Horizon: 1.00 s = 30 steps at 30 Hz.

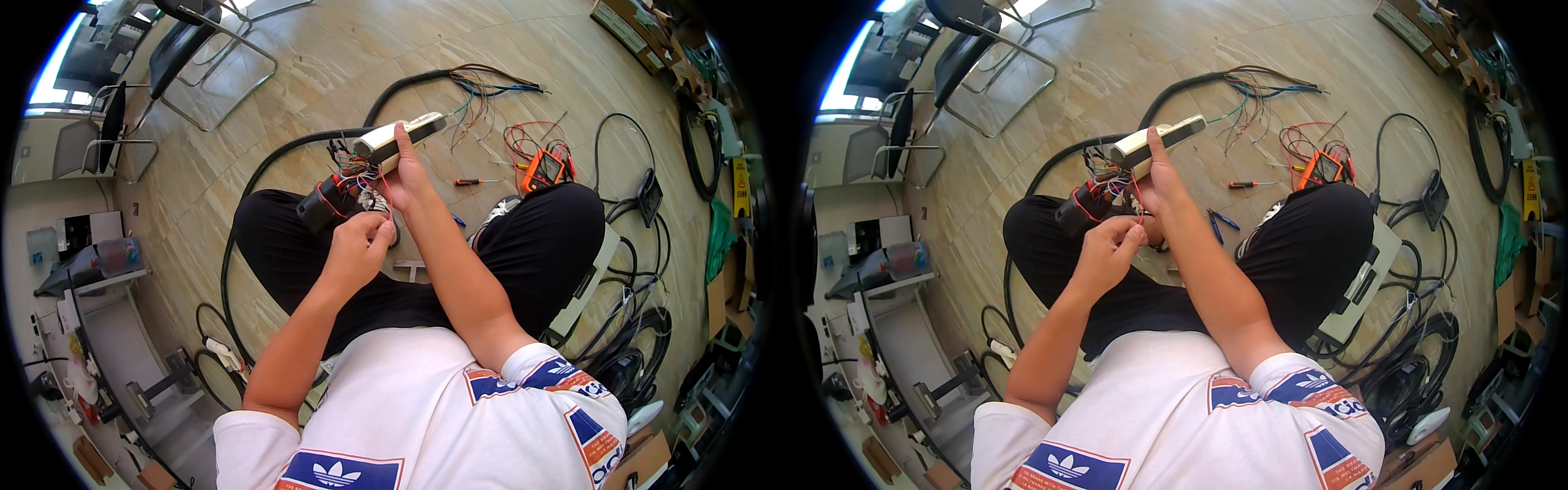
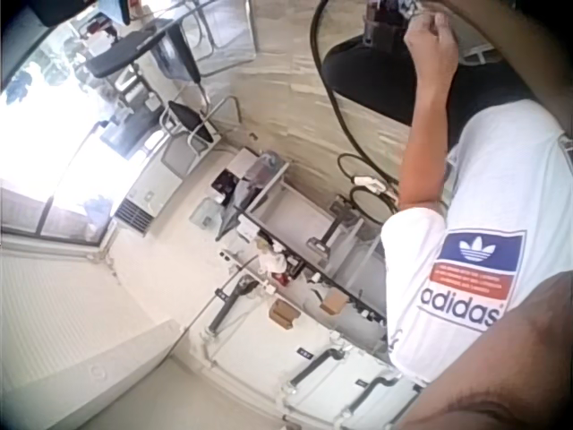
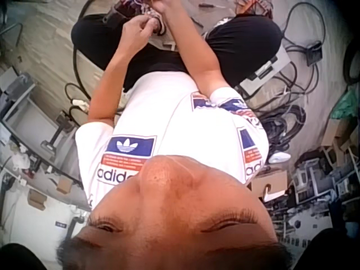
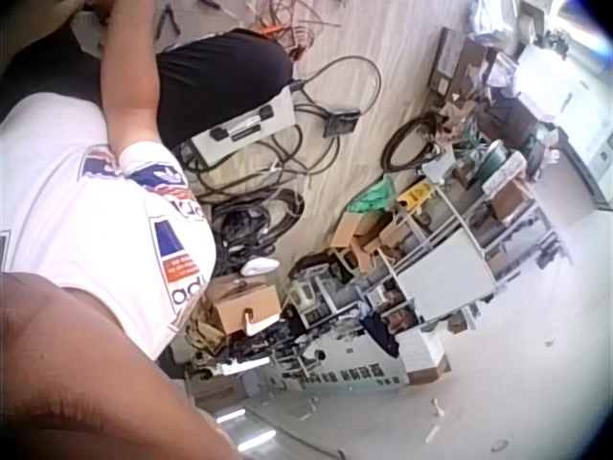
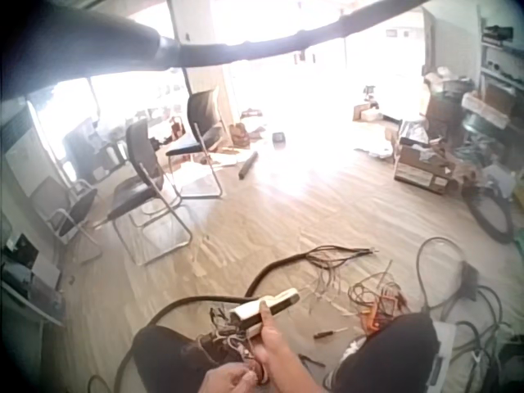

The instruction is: The person manipulates an EV charging connector and its internal wiring by hand, checking cable connections and using a multimeter to test terminals.

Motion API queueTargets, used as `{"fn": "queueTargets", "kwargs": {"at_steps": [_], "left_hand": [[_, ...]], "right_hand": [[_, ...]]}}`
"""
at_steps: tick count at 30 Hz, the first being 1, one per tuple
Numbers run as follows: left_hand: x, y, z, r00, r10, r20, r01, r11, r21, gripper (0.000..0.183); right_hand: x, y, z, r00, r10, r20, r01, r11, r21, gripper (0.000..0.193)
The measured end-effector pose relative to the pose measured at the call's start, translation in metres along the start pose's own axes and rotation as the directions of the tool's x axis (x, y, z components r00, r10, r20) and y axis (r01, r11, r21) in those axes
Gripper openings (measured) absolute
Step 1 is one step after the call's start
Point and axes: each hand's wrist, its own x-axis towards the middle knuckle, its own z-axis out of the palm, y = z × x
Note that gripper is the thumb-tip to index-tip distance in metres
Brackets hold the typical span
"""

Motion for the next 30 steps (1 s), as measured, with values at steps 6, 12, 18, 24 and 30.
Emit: {"fn": "queueTargets", "kwargs": {"at_steps": [6, 12, 18, 24, 30], "left_hand": [[0.009, -0.061, 0.013, 0.96, 0.198, -0.197, -0.134, 0.946, 0.296, 0.016], [0.028, -0.087, 0.006, 0.87, 0.331, -0.366, -0.207, 0.918, 0.339, 0.021], [0.041, -0.085, -0.002, 0.972, 0.011, -0.234, -0.087, 0.944, -0.317, 0.021], [0.027, -0.061, -0.002, 0.993, -0.117, 0.003, 0.035, 0.269, -0.963, 0.029], [0.04, -0.096, 0.02, 0.987, -0.082, 0.14, 0.138, -0.023, -0.99, 0.031]], "right_hand": [[-0.006, -0.006, 0.01, 1.0, -0.023, -0.001, 0.023, 1.0, -0.02, 0.057], [-0.026, -0.016, 0.039, 0.997, -0.078, -0.004, 0.078, 0.997, -0.003, 0.055], [-0.04, -0.024, 0.054, 0.997, -0.08, -0.018, 0.079, 0.996, -0.033, 0.051], [-0.045, -0.027, 0.046, 0.997, -0.047, -0.058, 0.045, 0.998, -0.045, 0.054], [-0.067, -0.028, 0.031, 0.992, -0.028, -0.126, 0.024, 0.999, -0.033, 0.055]]}}
